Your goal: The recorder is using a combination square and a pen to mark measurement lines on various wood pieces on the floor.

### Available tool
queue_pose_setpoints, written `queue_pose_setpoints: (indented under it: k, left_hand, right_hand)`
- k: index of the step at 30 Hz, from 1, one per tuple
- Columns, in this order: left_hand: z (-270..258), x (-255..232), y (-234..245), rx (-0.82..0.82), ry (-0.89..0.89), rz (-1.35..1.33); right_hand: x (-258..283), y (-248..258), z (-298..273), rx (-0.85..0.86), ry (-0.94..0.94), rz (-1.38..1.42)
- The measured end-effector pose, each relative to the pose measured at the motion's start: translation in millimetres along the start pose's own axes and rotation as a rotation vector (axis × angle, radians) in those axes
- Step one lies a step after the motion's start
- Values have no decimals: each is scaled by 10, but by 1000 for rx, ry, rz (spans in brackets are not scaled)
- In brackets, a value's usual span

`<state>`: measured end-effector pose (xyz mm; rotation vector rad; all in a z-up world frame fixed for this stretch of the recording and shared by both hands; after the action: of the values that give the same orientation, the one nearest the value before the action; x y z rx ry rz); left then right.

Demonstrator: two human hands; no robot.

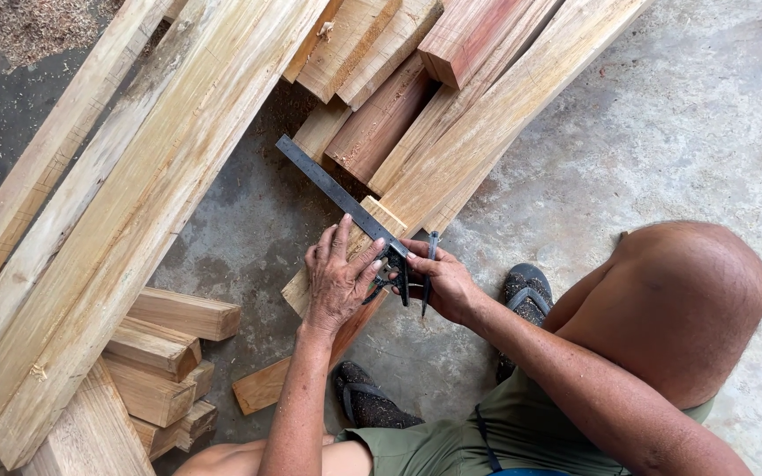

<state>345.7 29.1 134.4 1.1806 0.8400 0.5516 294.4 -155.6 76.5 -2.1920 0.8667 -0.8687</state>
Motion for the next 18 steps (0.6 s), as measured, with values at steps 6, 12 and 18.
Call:
queue_pose_setpoints:
  k: [6, 12, 18]
  left_hand:
    - [28, -47, 50, -8, 6, -3]
    - [93, -75, 122, 51, 7, 45]
    - [115, 37, 83, 67, -5, 60]
  right_hand:
    - [-5, 32, 23, 22, 29, -24]
    - [35, 158, -32, -278, 139, -621]
    - [791, -97, -352, -409, 593, -811]
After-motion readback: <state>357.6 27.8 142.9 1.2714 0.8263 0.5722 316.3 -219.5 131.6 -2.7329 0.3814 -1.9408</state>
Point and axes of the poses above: each hand's wrist, its own z-axis towards the middle knuckle, its own y-axis out of the back of the hand, x = y × z, the point moved 3 cm from there along z, towards the middle knuckle, and after that the axes turned 1 degree about -y, right-handed, at the moved point
